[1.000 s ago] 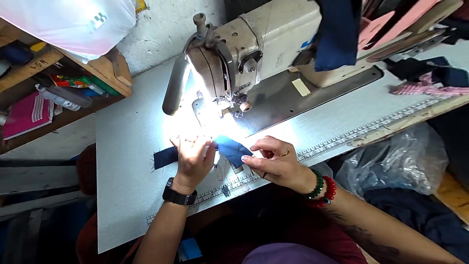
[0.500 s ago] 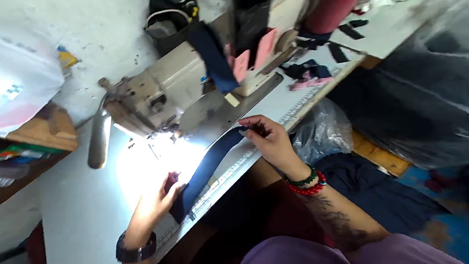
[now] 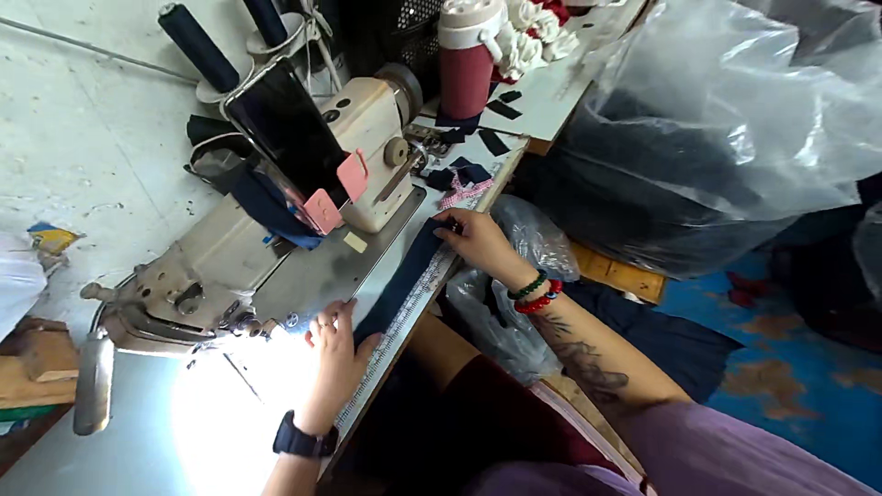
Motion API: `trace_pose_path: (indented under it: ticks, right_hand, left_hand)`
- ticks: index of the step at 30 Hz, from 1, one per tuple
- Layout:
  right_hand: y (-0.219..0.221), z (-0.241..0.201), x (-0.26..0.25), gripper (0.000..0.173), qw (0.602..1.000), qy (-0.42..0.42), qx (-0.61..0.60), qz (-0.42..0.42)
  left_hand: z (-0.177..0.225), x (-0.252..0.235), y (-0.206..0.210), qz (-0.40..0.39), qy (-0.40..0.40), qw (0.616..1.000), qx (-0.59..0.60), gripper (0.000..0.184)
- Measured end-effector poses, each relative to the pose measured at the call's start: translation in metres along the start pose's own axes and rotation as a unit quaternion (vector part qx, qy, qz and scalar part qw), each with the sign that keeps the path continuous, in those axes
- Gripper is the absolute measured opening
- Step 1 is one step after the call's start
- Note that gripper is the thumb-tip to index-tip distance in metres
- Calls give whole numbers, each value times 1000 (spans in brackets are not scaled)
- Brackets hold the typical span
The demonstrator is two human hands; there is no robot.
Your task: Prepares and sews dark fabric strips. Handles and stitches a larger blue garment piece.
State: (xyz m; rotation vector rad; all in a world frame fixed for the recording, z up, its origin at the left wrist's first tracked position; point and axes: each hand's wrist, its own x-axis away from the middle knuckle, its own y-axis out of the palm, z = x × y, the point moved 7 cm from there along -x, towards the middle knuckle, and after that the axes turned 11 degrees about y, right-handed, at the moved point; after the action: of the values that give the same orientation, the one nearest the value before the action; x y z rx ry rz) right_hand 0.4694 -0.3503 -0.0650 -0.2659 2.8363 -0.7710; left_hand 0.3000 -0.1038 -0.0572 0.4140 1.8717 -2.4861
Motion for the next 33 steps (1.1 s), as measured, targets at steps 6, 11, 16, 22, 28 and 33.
trace_pose_path:
  ticks: [6, 11, 16, 22, 28, 33]
  right_hand:
    - [-10, 23, -7, 28, 998, 59, 29, -5]
    - [-36, 41, 2, 37, 998, 48, 35, 24]
    - [-99, 136, 49, 25, 990, 119, 68, 25]
    - [-178, 299, 172, 23, 880, 392, 269, -7]
    - [-173, 331, 183, 33, 905, 376, 199, 11]
    - [-147, 363, 132, 35, 912, 321, 253, -29]
  left_hand:
    - [-66, -60, -9, 4, -113, 993, 9, 55]
    - [-91, -57, -9, -12, -125, 992, 2, 57]
    - [-93, -38, -12, 17, -81, 996, -30, 70]
    - [7, -6, -18, -13, 100, 991, 84, 64]
    - [108, 14, 25, -207, 114, 896, 375, 40]
    - [154, 15, 78, -227, 128, 861, 438, 35]
